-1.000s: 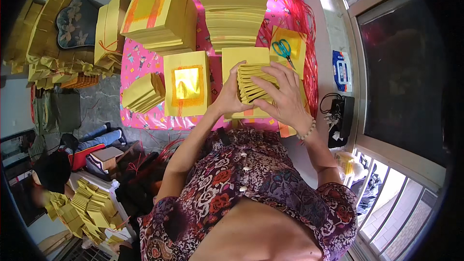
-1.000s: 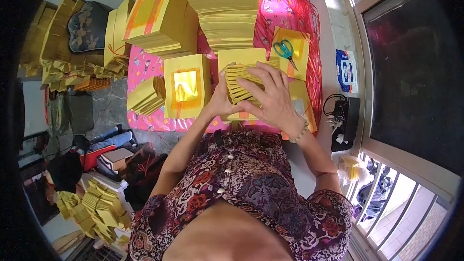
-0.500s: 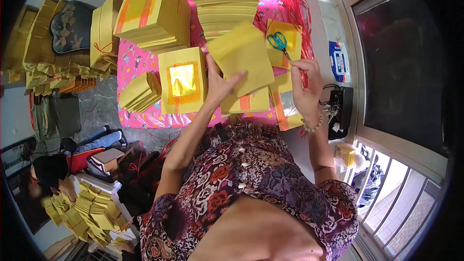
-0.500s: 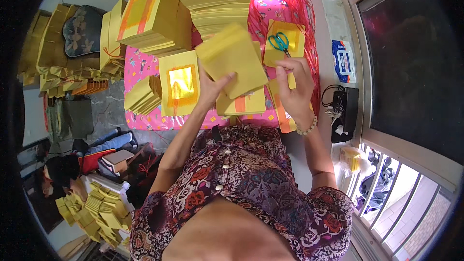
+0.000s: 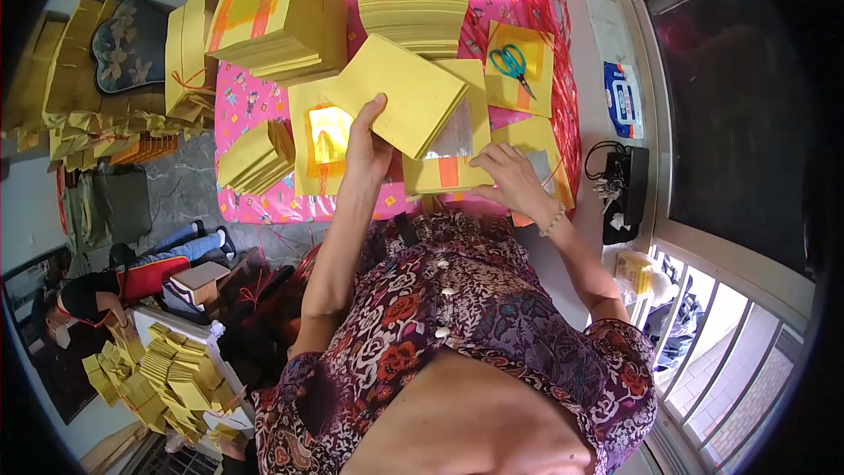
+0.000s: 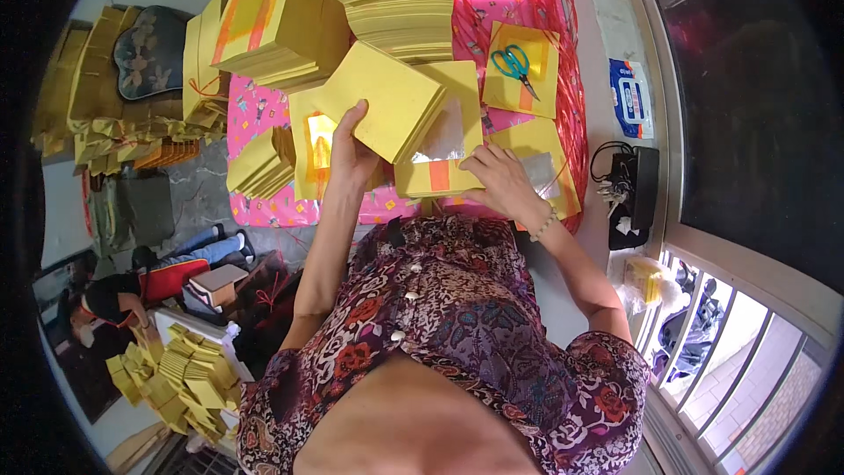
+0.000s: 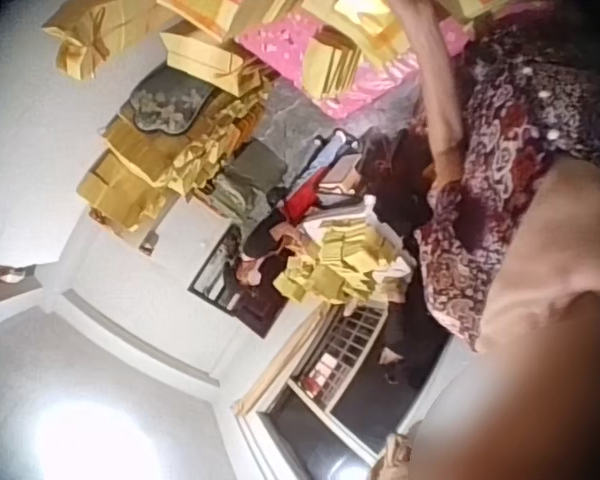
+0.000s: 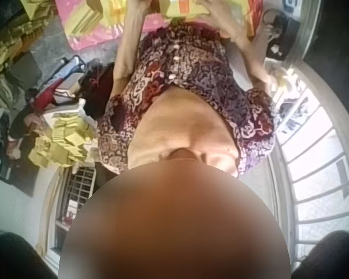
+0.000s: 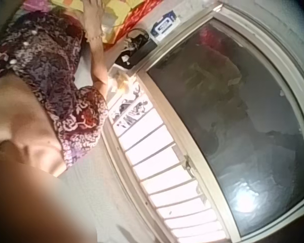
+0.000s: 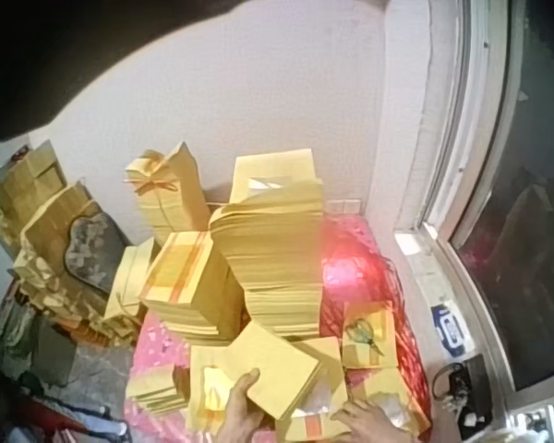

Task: Apply silver or gold foil squares onto stacks of yellow joss paper.

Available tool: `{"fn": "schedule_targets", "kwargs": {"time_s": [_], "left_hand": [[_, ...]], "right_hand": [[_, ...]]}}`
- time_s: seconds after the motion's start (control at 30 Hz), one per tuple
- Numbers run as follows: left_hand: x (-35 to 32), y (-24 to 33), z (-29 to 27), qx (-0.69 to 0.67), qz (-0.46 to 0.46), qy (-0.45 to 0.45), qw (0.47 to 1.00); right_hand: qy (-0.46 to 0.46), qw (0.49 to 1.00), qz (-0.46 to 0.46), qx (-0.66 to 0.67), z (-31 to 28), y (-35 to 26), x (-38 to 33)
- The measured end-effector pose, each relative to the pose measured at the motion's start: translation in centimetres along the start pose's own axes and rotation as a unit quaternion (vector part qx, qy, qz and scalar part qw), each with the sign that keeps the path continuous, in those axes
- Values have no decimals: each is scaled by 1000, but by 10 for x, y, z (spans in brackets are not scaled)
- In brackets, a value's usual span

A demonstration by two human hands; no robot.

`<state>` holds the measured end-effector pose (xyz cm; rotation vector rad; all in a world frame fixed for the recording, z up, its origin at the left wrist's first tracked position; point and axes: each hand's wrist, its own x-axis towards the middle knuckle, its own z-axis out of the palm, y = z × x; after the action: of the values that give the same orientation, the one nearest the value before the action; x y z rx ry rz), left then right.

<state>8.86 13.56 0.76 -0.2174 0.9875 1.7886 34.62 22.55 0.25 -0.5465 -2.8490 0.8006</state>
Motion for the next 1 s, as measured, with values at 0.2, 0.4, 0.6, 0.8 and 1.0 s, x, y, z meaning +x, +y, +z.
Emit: {"fn": "schedule_targets", "kwargs": {"time_s": [0.2, 0.4, 0.6, 0.8, 1.0], "left_hand": [[-17, 31, -31, 7, 86, 15, 996], [-5, 40, -103, 8, 86, 76, 993], [9, 28, -118, 35, 93, 95, 990], [8, 32, -115, 53, 110, 95, 988], [13, 27, -108, 94, 194, 110, 970]], "right_hand": [[-12, 1000, -3, -27, 3, 1, 2], [-15, 999, -4, -31, -1, -1, 3], [-10, 999, -28, -43, -1, 2, 6], [-3, 998, -50, -39, 1, 6, 4], [18, 996, -83, 16, 6, 16, 1]]}}
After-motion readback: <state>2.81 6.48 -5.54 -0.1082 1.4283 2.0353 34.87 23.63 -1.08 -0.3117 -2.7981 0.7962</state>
